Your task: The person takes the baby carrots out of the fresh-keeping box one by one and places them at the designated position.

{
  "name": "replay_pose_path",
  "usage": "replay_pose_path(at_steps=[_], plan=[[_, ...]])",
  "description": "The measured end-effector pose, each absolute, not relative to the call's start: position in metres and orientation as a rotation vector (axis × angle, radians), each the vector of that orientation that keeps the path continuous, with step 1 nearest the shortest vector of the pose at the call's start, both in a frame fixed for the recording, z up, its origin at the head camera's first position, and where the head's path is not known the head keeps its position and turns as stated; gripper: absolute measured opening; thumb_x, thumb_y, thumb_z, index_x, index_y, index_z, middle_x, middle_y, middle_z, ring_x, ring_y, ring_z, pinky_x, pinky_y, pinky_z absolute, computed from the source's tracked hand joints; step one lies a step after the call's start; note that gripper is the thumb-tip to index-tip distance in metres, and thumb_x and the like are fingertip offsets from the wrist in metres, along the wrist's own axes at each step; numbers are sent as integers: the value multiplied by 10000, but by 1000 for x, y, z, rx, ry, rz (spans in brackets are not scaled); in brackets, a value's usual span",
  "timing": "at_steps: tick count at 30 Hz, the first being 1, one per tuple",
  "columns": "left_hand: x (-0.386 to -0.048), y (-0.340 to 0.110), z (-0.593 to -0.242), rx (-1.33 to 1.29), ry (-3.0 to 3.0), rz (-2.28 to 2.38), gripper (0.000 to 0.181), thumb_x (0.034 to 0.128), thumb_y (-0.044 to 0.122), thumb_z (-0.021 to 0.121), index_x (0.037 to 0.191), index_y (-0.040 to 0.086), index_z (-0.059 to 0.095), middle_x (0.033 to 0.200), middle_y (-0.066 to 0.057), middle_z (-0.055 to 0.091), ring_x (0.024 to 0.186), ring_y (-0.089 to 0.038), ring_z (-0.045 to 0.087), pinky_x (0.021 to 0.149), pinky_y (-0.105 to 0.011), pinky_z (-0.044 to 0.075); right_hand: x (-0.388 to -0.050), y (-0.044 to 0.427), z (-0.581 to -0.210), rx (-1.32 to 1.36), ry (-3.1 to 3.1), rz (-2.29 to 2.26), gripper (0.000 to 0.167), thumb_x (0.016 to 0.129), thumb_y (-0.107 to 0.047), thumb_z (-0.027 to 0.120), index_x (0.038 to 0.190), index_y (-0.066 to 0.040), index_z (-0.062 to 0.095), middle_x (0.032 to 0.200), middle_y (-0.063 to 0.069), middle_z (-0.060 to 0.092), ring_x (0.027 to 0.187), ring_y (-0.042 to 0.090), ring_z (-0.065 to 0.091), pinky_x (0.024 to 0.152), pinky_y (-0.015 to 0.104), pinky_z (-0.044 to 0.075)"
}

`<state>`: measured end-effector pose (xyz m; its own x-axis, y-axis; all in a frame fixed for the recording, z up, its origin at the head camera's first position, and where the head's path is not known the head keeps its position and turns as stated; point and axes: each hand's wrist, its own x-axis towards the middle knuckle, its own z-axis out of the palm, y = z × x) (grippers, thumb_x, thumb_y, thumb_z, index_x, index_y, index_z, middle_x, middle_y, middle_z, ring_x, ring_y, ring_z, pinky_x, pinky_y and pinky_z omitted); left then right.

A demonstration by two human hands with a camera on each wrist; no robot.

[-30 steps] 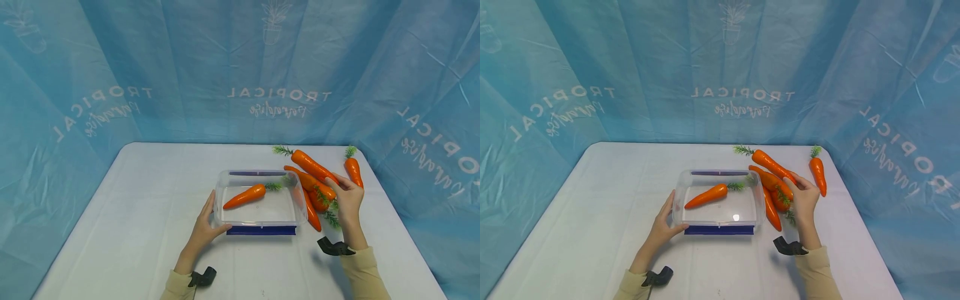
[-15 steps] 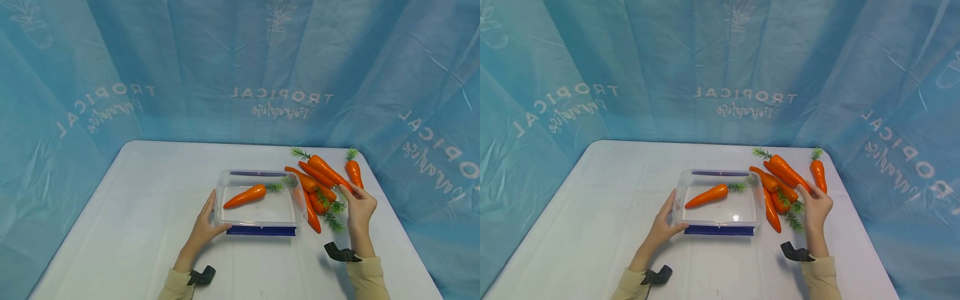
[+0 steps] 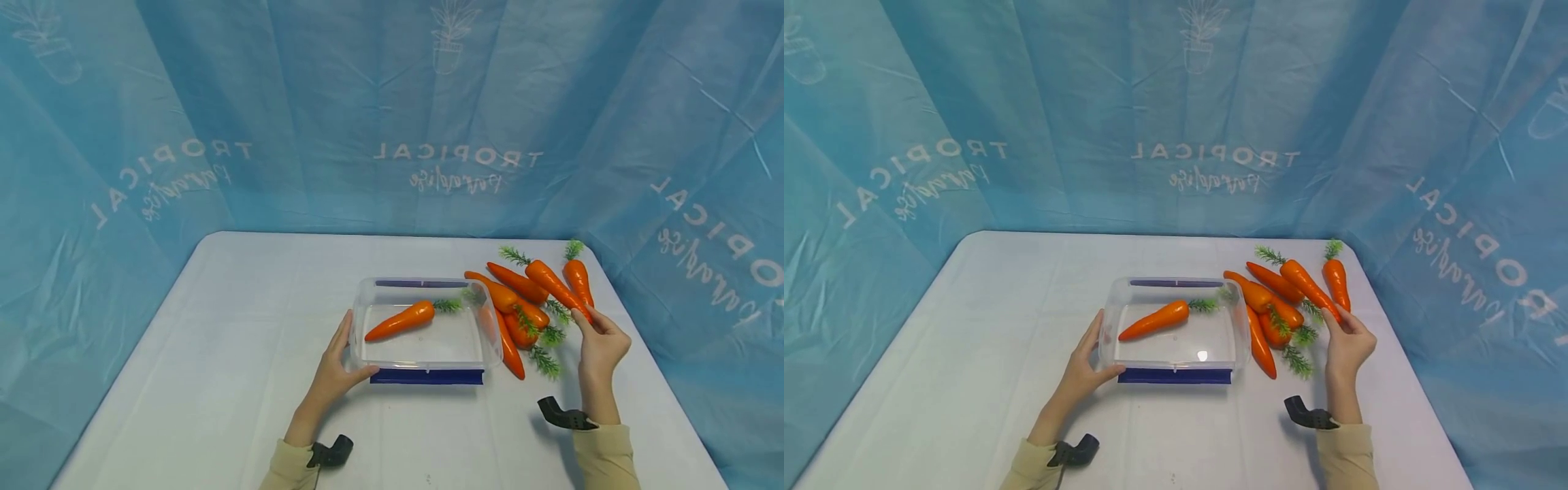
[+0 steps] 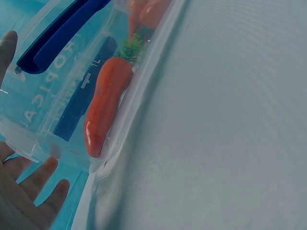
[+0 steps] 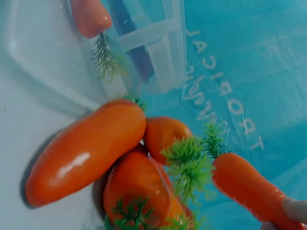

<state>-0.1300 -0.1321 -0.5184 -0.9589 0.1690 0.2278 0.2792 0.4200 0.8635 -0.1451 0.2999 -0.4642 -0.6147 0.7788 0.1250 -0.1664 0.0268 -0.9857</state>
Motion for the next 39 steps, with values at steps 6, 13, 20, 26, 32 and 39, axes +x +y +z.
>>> replay_pose_path(at_steps=[6, 13, 20, 26, 32, 39], plan=[[-129, -132, -518, -397, -2560, -1584, 1050, 732, 304, 815, 1540, 226, 149, 1611, -25, 170, 1460, -293, 249, 1137, -507, 290, -145, 307, -471, -671, -1583, 1646, 394, 765, -31, 766, 1097, 146, 645, 737, -158, 653, 659, -40, 631, 633, 40, 508], [-129, -131, -517, -389, -2562, -1591, 1046, 734, 298, 815, 1539, 226, 152, 1610, -29, 173, 1456, -305, 257, 1136, -528, 273, -146, 314, -484, -755, -1585, 1551, 378, 768, -37, 764, 1086, 138, 656, 701, -191, 618, 633, -69, 604, 610, 20, 487], [-129, -132, -517, -404, -2570, -1588, 1063, 728, 320, 816, 1540, 239, 135, 1613, -19, 159, 1459, -297, 251, 1137, -520, 288, -145, 317, -493, -845, -1624, 1460, 395, 776, -91, 771, 1101, 107, 665, 716, -216, 569, 690, -60, 549, 628, 5, 461], [-130, -133, -518, -407, -2573, -1589, 1063, 731, 331, 812, 1540, 250, 128, 1614, -11, 153, 1464, -291, 239, 1139, -513, 287, -146, 321, -500, -907, -1658, 1421, 393, 779, -115, 772, 1099, 92, 673, 684, -245, 531, 688, -53, 506, 633, 26, 435], [-129, -132, -517, -396, -2580, -1607, 1059, 733, 314, 813, 1541, 243, 131, 1615, -20, 149, 1470, -289, 223, 1147, -508, 276, -145, 322, -505, -941, -1688, 1391, 368, 782, -116, 770, 1088, 72, 686, 651, -259, 508, 669, -45, 469, 655, 89, 401], [-129, -133, -516, -388, -2578, -1620, 1059, 729, 327, 814, 1539, 253, 135, 1615, -13, 152, 1470, -288, 222, 1148, -516, 271, -143, 321, -508, -951, -1710, 1393, 363, 783, -108, 767, 1084, 77, 686, 642, -247, 502, 669, -51, 463, 666, 93, 393]])
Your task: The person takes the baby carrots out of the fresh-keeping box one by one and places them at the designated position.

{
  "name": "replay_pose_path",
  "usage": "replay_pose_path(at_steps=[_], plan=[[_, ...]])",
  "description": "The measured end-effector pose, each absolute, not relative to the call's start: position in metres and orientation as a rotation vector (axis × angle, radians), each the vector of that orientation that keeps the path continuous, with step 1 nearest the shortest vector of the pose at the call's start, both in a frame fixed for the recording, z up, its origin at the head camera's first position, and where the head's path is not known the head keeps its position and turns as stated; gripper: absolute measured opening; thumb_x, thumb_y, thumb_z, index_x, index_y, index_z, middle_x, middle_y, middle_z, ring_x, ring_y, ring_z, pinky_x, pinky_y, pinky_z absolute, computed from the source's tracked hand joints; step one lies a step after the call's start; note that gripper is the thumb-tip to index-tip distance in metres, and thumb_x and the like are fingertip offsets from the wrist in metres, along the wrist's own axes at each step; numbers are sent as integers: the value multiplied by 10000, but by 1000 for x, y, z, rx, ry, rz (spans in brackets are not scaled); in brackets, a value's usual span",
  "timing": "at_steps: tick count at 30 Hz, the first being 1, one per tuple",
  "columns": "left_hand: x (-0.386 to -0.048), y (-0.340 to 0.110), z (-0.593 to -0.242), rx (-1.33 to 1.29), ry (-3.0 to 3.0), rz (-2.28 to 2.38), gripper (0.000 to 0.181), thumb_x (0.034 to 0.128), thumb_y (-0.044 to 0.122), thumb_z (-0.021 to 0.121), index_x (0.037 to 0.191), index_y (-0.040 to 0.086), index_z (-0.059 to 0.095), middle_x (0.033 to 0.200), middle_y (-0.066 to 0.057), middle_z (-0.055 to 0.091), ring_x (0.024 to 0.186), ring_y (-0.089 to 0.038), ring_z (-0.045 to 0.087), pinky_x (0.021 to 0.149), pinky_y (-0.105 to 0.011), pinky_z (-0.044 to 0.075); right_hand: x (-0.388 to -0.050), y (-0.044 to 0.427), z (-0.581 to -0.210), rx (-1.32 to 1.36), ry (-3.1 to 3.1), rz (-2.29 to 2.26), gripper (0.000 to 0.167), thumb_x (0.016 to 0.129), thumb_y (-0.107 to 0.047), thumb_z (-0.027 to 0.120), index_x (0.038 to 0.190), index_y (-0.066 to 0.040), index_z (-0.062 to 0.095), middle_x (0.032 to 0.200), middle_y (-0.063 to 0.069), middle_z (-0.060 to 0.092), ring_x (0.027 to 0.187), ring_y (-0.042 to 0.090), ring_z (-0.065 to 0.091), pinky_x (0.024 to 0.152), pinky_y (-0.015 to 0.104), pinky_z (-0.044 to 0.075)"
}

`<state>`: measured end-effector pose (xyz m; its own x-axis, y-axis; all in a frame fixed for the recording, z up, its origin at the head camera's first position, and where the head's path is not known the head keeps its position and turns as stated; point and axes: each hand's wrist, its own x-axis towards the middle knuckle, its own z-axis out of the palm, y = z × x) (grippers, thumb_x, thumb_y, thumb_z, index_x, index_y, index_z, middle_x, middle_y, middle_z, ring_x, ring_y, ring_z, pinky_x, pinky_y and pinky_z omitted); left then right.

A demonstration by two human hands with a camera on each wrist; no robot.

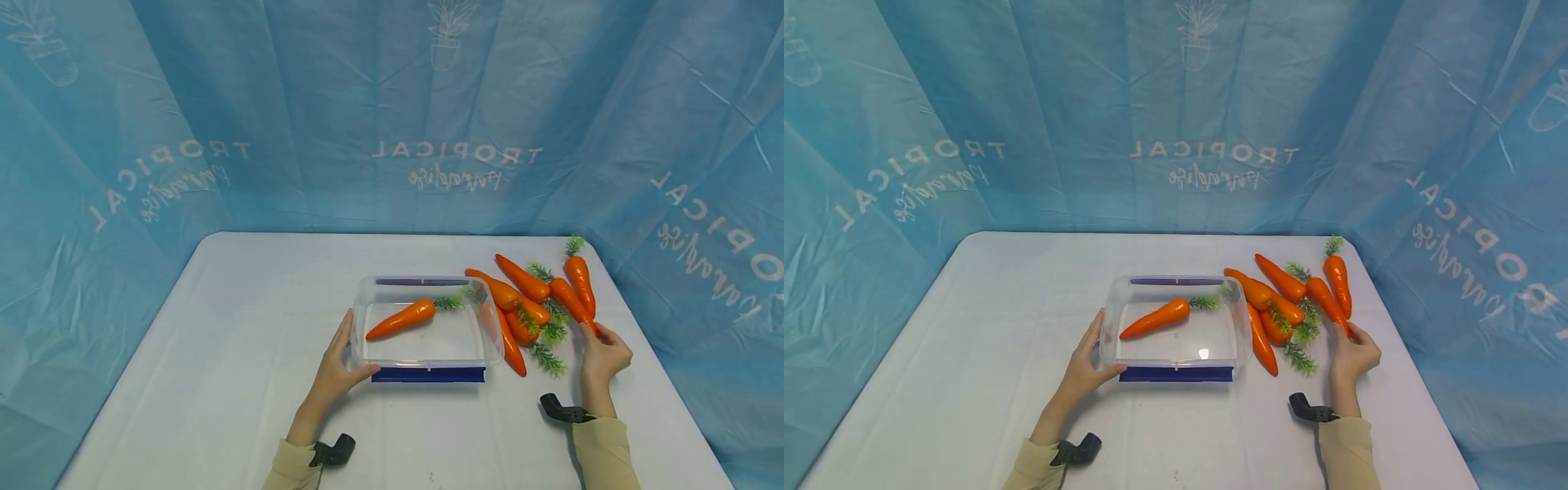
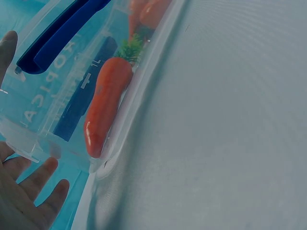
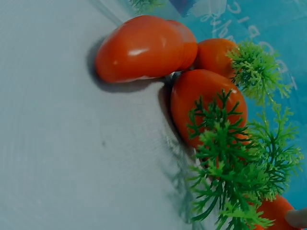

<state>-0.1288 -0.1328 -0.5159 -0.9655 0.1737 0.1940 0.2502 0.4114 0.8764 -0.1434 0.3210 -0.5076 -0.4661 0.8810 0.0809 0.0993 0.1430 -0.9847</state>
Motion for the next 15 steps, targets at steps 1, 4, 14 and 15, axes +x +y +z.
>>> replay_pose_path(at_steps=[1, 4, 14, 15], plan=[[-128, -133, -516, -388, -2575, -1620, 1060, 729, 330, 814, 1539, 256, 135, 1615, -11, 153, 1469, -290, 224, 1146, -520, 272, -143, 321, -508, -956, -1719, 1394, 362, 784, -108, 765, 1086, 77, 685, 646, -244, 502, 673, -57, 468, 673, 83, 395], [-128, -133, -516, -387, -2572, -1622, 1061, 727, 329, 815, 1539, 258, 135, 1614, -9, 154, 1468, -291, 227, 1145, -526, 270, -143, 322, -510, -982, -1746, 1404, 375, 773, -100, 771, 1090, 78, 681, 639, -241, 506, 668, -66, 481, 662, 53, 406], [-129, -132, -518, -400, -2572, -1608, 1067, 731, 320, 815, 1540, 249, 124, 1615, -19, 151, 1466, -298, 231, 1142, -536, 269, -144, 324, -512, -1051, -1797, 1461, 452, 746, -81, 785, 1160, 48, 655, 734, -194, 526, 694, -84, 496, 623, -9, 454], [-129, -132, -518, -403, -2569, -1609, 1067, 731, 318, 815, 1540, 247, 124, 1615, -21, 151, 1465, -301, 232, 1141, -540, 268, -144, 324, -512, -1058, -1805, 1455, 451, 752, -85, 780, 1167, 40, 654, 743, -195, 525, 701, -85, 494, 648, 4, 471]])
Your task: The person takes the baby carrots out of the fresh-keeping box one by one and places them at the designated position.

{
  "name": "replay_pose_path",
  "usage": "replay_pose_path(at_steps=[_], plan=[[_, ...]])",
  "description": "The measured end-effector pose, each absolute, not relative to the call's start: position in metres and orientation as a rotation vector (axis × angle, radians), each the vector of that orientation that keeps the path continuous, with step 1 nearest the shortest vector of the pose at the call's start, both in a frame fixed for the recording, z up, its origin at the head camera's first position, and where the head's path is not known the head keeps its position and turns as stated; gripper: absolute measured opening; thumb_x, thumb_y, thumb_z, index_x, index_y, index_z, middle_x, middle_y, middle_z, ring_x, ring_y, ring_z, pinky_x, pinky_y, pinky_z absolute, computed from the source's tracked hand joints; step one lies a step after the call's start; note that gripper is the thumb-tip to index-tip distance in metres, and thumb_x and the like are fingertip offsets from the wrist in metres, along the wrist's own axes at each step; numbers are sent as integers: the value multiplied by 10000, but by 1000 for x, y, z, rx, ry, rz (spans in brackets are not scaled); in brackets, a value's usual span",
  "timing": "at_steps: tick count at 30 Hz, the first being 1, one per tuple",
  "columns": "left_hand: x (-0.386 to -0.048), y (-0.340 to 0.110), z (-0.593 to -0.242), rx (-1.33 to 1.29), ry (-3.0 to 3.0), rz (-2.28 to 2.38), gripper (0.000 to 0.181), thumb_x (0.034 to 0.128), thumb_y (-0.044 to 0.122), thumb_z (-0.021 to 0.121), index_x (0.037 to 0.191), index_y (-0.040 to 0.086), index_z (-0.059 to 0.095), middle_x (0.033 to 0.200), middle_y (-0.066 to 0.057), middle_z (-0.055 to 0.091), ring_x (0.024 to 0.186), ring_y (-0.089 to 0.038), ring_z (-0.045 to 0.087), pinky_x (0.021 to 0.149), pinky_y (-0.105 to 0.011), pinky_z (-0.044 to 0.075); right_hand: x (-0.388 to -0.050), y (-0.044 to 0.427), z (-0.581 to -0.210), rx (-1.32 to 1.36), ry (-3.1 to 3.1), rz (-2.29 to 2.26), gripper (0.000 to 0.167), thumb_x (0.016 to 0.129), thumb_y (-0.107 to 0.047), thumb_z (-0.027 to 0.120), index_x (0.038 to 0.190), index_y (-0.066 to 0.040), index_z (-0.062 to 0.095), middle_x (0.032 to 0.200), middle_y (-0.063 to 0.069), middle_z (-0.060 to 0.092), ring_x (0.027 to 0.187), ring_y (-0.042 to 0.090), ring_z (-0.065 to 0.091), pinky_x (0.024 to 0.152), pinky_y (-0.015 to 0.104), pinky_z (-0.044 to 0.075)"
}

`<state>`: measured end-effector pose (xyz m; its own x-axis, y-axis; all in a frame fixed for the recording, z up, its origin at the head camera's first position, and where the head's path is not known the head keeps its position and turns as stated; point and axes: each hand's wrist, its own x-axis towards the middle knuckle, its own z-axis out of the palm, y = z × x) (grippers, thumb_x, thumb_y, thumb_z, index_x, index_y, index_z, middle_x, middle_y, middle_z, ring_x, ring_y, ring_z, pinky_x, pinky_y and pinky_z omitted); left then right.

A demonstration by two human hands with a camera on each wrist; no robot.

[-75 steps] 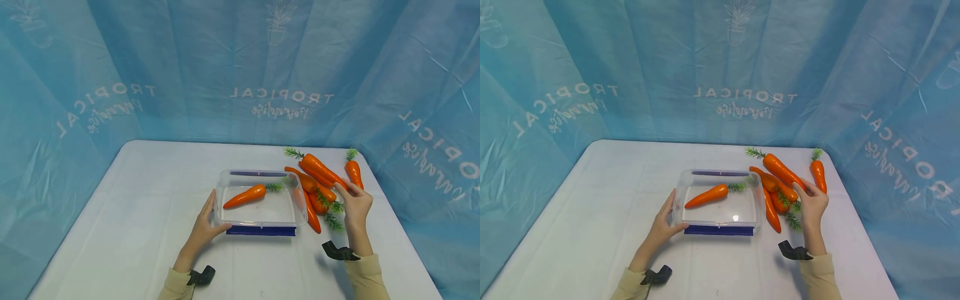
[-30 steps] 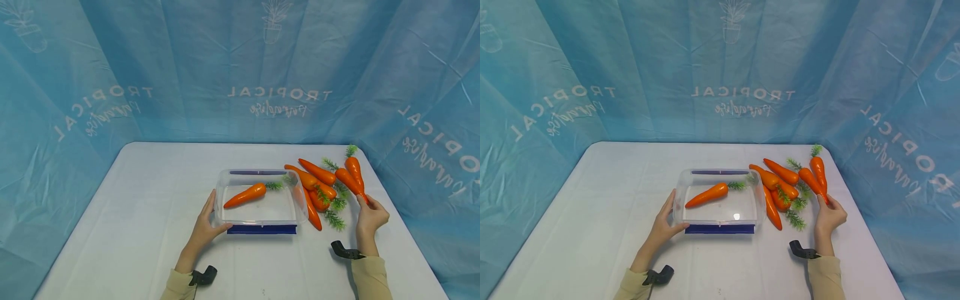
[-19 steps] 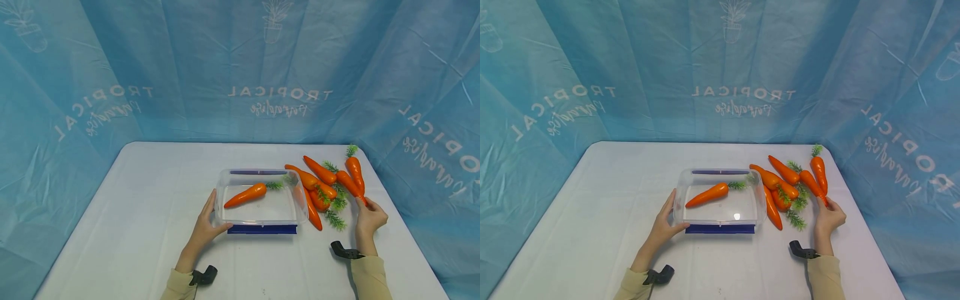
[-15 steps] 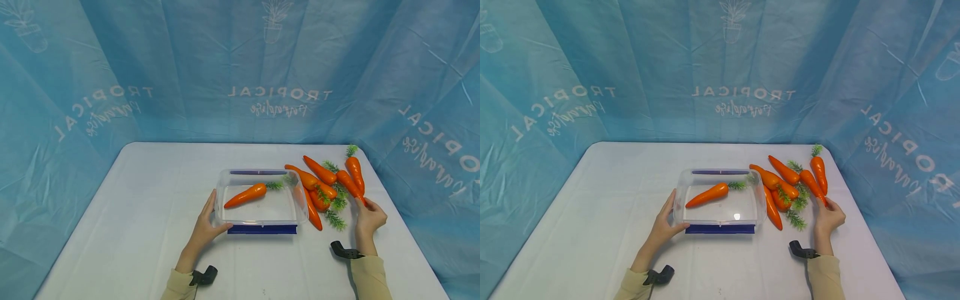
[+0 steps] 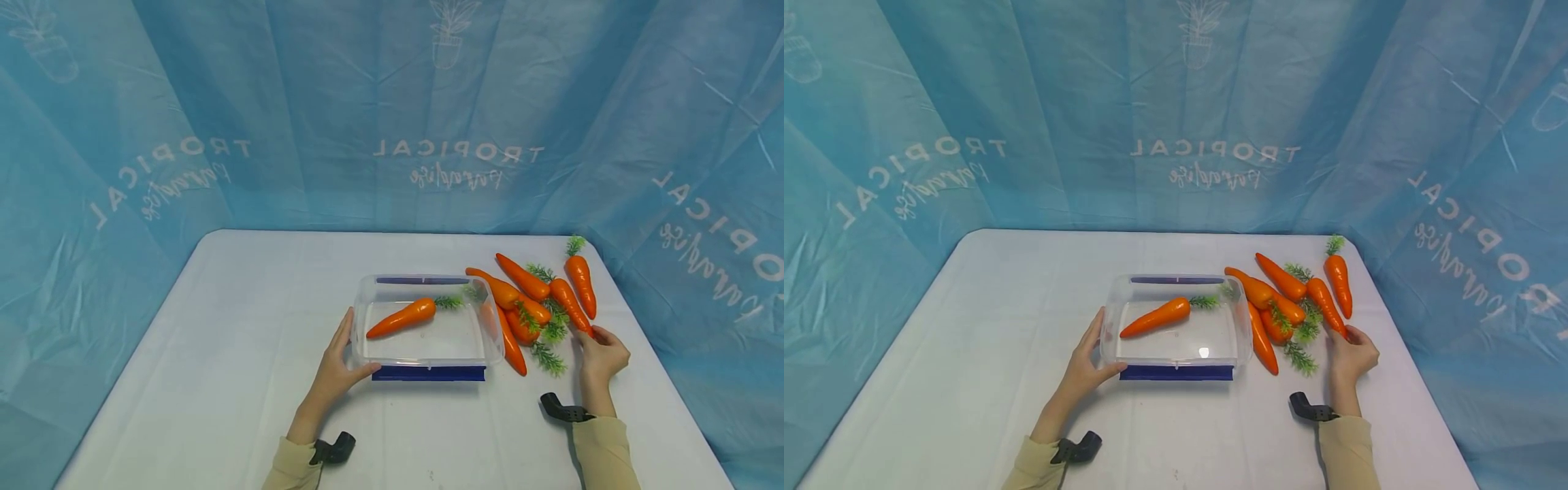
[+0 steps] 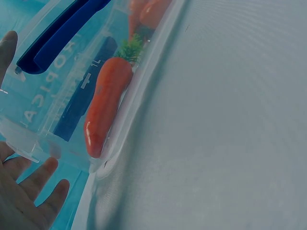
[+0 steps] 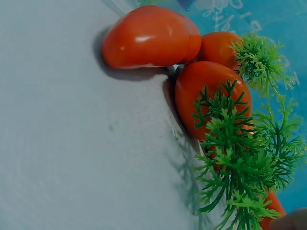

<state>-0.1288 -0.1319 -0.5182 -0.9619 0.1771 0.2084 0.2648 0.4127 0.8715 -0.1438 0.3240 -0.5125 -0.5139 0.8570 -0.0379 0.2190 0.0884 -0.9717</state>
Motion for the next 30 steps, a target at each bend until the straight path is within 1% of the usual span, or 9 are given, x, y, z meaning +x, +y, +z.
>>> replay_pose_path(at_steps=[4, 8, 12, 18, 24, 30], plan=[[-130, -132, -519, -410, -2563, -1603, 1067, 729, 321, 817, 1540, 239, 129, 1614, -26, 155, 1464, -304, 233, 1138, -540, 269, -144, 324, -513, -1086, -1847, 1407, 422, 784, -106, 754, 1179, 9, 660, 765, -212, 517, 713, -101, 484, 757, 49, 502], [-129, -132, -519, -405, -2569, -1594, 1066, 729, 333, 815, 1540, 246, 128, 1614, -18, 155, 1466, -297, 231, 1138, -525, 276, -144, 325, -512, -1094, -1863, 1391, 390, 818, -125, 722, 1184, -4, 661, 786, -218, 525, 702, -117, 480, 797, 74, 511], [-129, -133, -518, -402, -2574, -1590, 1064, 730, 333, 814, 1539, 256, 126, 1613, -8, 157, 1468, -287, 232, 1140, -511, 280, -145, 325, -510, -1085, -1855, 1393, 374, 828, -133, 715, 1176, -4, 665, 783, -227, 531, 707, -117, 480, 835, 93, 515], [-129, -133, -517, -403, -2574, -1596, 1060, 731, 335, 812, 1540, 249, 132, 1613, -10, 159, 1469, -284, 227, 1144, -505, 275, -146, 324, -506, -1029, -1835, 1428, 366, 833, -123, 707, 1166, 22, 664, 720, -264, 520, 707, -104, 500, 752, 46, 496], [-130, -133, -518, -396, -2576, -1598, 1059, 732, 335, 813, 1539, 245, 134, 1613, -1, 158, 1471, -274, 226, 1145, -494, 277, -147, 319, -499, -976, -1815, 1497, 355, 843, -87, 690, 1173, 40, 653, 744, -227, 549, 721, -83, 526, 714, 24, 492], [-130, -133, -520, -401, -2566, -1597, 1058, 732, 334, 814, 1539, 242, 137, 1613, -4, 161, 1464, -284, 242, 1140, -510, 276, -151, 310, -490, -898, -1780, 1542, 343, 812, -23, 705, 1137, 76, 659, 718, -218, 569, 712, -76, 549, 638, -7, 457]])
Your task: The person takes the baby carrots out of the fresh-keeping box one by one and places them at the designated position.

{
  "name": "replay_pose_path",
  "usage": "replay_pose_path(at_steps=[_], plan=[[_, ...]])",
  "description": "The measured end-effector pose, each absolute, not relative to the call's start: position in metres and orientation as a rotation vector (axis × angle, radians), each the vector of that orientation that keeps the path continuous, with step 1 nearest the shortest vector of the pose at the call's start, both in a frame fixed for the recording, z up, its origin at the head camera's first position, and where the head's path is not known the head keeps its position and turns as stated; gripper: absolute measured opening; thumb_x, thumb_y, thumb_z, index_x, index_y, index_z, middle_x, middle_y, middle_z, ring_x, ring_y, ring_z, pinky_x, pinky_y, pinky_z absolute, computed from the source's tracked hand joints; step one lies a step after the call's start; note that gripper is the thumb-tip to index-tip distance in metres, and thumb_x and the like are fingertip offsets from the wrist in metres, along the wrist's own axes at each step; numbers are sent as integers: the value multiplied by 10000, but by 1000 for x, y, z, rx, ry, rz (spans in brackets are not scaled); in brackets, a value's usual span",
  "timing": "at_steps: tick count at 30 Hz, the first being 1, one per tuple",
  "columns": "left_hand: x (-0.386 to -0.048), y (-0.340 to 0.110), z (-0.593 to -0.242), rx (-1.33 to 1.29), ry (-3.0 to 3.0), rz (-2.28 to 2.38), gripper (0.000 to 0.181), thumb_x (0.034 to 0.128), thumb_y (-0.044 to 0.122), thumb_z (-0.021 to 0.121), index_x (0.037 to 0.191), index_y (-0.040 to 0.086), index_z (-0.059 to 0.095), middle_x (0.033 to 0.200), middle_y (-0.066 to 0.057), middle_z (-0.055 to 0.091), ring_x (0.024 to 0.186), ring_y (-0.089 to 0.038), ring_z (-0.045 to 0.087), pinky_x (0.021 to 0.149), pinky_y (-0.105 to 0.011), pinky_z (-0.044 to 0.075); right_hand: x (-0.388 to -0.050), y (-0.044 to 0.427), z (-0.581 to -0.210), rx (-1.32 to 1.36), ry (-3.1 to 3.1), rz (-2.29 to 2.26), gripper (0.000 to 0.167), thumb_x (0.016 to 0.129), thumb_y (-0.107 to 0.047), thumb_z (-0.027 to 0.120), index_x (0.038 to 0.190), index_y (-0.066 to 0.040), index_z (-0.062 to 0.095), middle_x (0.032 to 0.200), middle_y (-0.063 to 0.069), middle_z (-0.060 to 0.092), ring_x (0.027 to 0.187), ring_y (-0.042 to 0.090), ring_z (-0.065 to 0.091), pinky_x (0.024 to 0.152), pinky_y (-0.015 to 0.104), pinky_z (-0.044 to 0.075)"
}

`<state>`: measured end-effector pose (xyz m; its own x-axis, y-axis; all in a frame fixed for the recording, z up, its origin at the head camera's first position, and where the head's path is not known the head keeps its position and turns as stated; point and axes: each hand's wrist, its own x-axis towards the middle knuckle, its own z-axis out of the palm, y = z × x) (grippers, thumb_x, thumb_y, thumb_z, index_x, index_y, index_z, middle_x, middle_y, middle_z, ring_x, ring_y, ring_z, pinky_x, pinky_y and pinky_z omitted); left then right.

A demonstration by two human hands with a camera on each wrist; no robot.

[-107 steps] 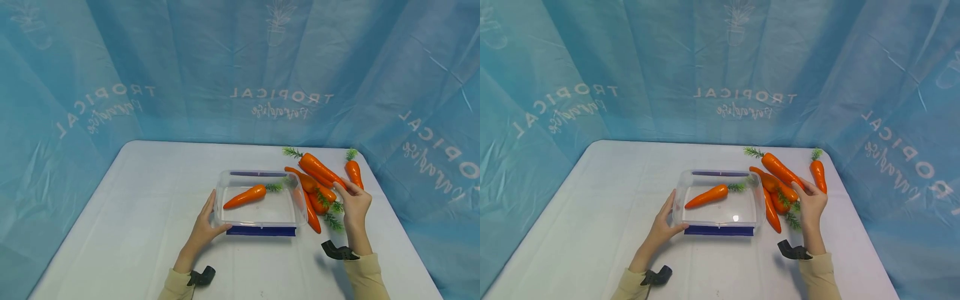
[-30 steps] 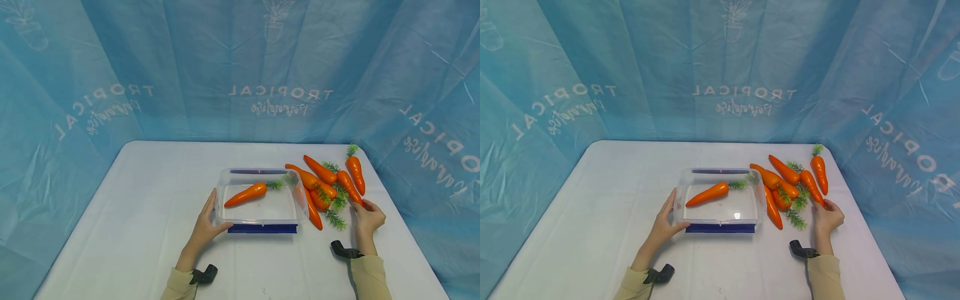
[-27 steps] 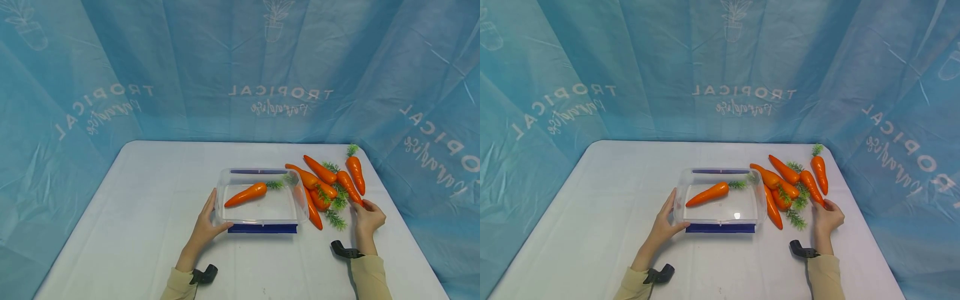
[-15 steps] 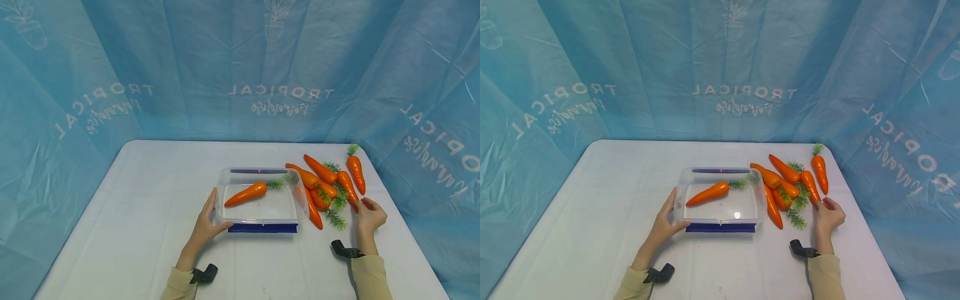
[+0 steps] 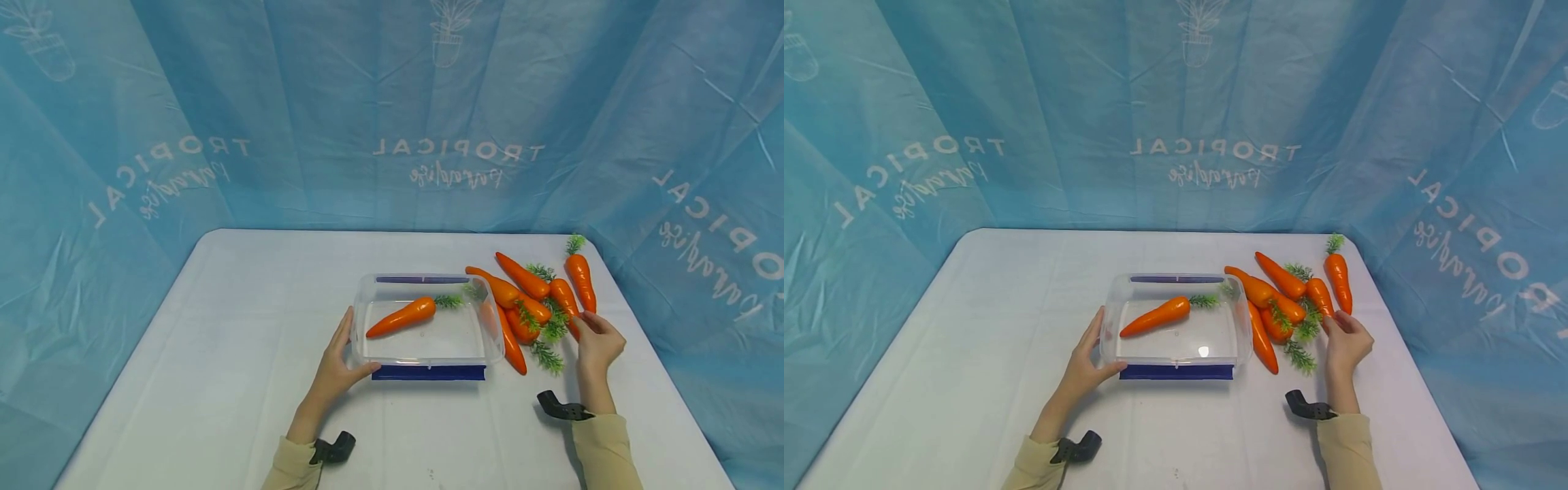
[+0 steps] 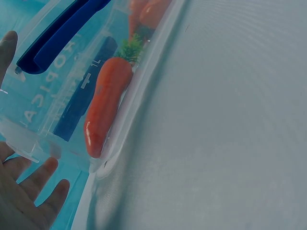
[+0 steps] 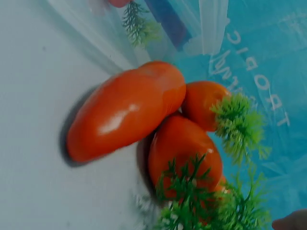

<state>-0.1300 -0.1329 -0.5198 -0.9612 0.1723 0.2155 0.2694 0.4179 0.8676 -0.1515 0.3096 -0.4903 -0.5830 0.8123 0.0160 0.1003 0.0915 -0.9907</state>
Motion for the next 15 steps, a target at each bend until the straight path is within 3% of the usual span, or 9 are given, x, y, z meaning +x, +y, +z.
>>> replay_pose_path(at_steps=[6, 15], plan=[[-130, -133, -520, -405, -2557, -1614, 1055, 731, 321, 815, 1538, 246, 141, 1613, -4, 158, 1465, -288, 239, 1139, -514, 279, -155, 294, -476, -818, -1732, 1638, 363, 792, 14, 713, 1132, 117, 639, 703, -194, 608, 687, -59, 582, 599, 21, 487], [-129, -133, -517, -400, -2571, -1613, 1056, 730, 314, 815, 1540, 224, 145, 1612, -25, 162, 1464, -293, 237, 1145, -505, 278, -163, 262, -454, -621, -1804, 1694, 306, 810, -39, 726, 1084, 87, 671, 813, -110, 672, 763, -24, 618, 689, 36, 504]])
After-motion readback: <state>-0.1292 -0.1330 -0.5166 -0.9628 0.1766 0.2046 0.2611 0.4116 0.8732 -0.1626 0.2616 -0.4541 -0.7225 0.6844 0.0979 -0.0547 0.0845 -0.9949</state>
